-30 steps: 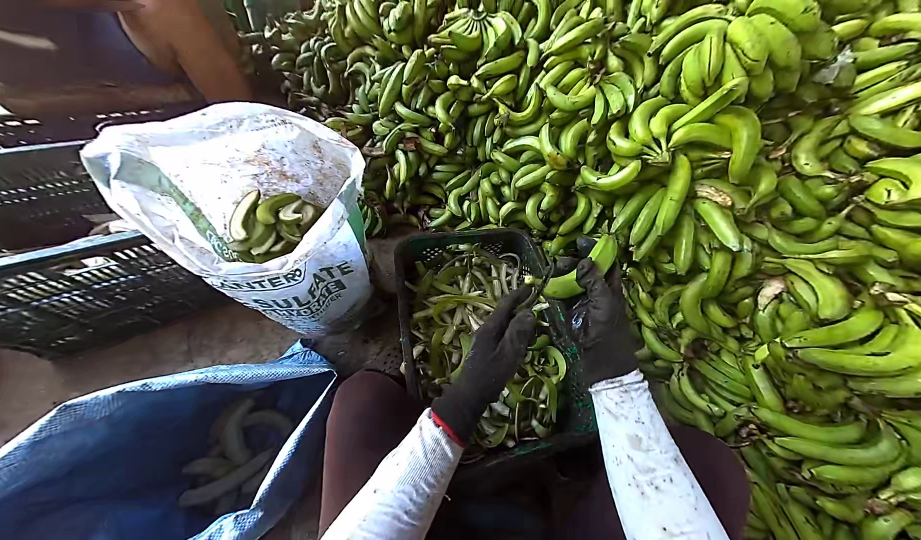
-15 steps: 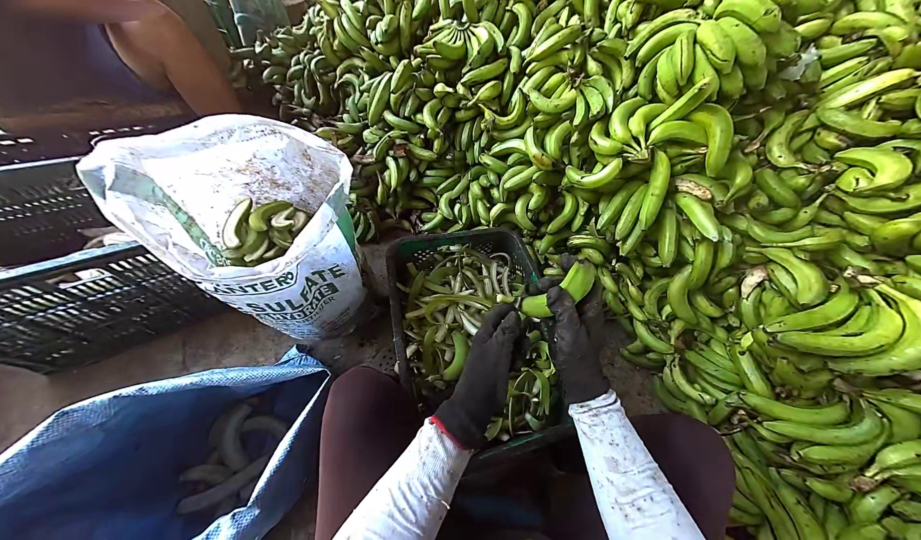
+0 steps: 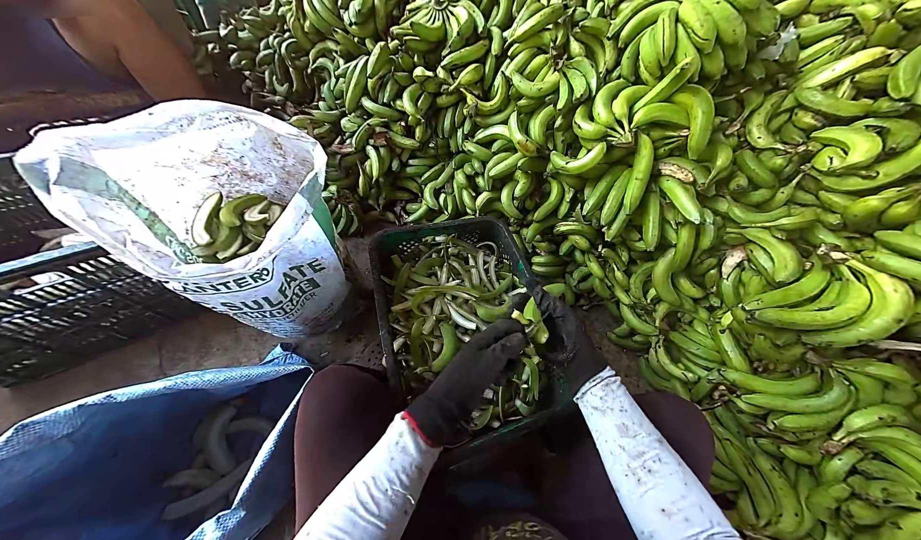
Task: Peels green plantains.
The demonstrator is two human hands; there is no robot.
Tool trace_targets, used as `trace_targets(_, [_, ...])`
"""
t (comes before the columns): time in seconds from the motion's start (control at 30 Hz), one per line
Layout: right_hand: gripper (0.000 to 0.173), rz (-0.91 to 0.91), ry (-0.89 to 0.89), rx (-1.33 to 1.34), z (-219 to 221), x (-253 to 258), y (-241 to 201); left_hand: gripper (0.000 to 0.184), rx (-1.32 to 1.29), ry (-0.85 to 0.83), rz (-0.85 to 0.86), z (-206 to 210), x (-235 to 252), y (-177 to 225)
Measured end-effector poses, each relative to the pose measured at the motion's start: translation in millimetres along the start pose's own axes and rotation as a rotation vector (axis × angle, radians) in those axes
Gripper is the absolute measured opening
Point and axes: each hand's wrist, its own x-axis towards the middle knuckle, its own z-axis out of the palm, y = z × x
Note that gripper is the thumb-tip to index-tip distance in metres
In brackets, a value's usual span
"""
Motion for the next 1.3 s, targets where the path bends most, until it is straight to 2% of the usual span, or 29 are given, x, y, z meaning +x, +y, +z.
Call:
trace_targets(0.1, [0.041,0.103,-0.241,-0.231,-13.3,-11.1,-29.9,0.030,0.012,0.049,-0.005,-11.9,-1.2,10.0])
trace_targets(0.23, [0.048,0.250,-0.367,-0.722,-17.7,-19.6,-71.7,0.027,0.106,0.131,0.080,-19.2,-1.4,14.1])
trace_targets(0.3, [0.048,0.342,-0.337,-0.950,-31.2,-14.9,-82.3,0.029,0.155,0.203,0.140,-24.1,-2.3,22.1])
trace_targets(0.4, [0.042,0.363,-0.164,-1.162,-71.3,-5.0,-81.7,0.027,0.086,0.260,0.293,-31.7,-9.0,43.2])
trace_targets(0.43, [0.040,0.331,-0.092,-1.146,-81.7,-3.5,-80.8,0.023,0.035,0.262,0.352,-29.9,-12.2,53.5])
trace_targets(0.5, [0.038,0.208,0.012,-0.940,-88.5,-1.5,-79.9,0.018,-0.089,0.217,0.410,-19.5,-12.6,63.7])
trace_targets(0.57, [0.037,0.052,0.080,-0.725,-75.6,-4.3,-77.9,0.026,-0.139,0.123,0.341,-9.1,-4.9,43.8])
trace_targets(0.63, [0.038,-0.083,0.133,-0.634,-59.8,-10.1,-80.6,0.041,0.070,0.026,0.103,-6.0,6.5,4.3])
trace_targets(0.7, [0.036,-0.163,0.180,-0.518,-40.9,-16.6,-80.2,0.049,0.419,0.001,-0.284,-6.0,20.0,-35.9])
trace_targets(0.73, [0.037,-0.182,0.211,-0.452,-31.5,-17.6,-79.7,0.052,0.539,-0.001,-0.395,-3.6,24.8,-48.0])
trace_targets(0.77, [0.041,-0.201,0.244,-0.392,-23.3,-16.8,-78.5,0.055,0.587,0.013,-0.395,1.1,24.3,-50.7])
trace_targets(0.83, [0.045,-0.260,0.301,-0.278,-8.4,-17.3,-70.8,0.053,0.558,0.073,-0.184,10.8,18.3,-44.3])
trace_targets(0.93, [0.040,-0.360,0.377,-0.173,10.9,-20.3,-60.0,0.052,0.401,0.143,0.187,29.5,13.5,-35.3])
trace_targets(1.03, [0.039,-0.413,0.422,-0.132,29.1,-23.4,-51.7,0.053,0.396,0.205,0.425,43.8,12.9,-35.9])
trace_targets(1.13, [0.039,-0.456,0.452,-0.147,38.5,-28.6,-47.4,0.051,0.457,0.221,0.488,49.9,12.5,-35.7])
trace_targets(1.3, [0.039,-0.499,0.454,-0.150,45.3,-29.6,-48.3,0.049,0.462,0.215,0.451,47.8,11.1,-35.2])
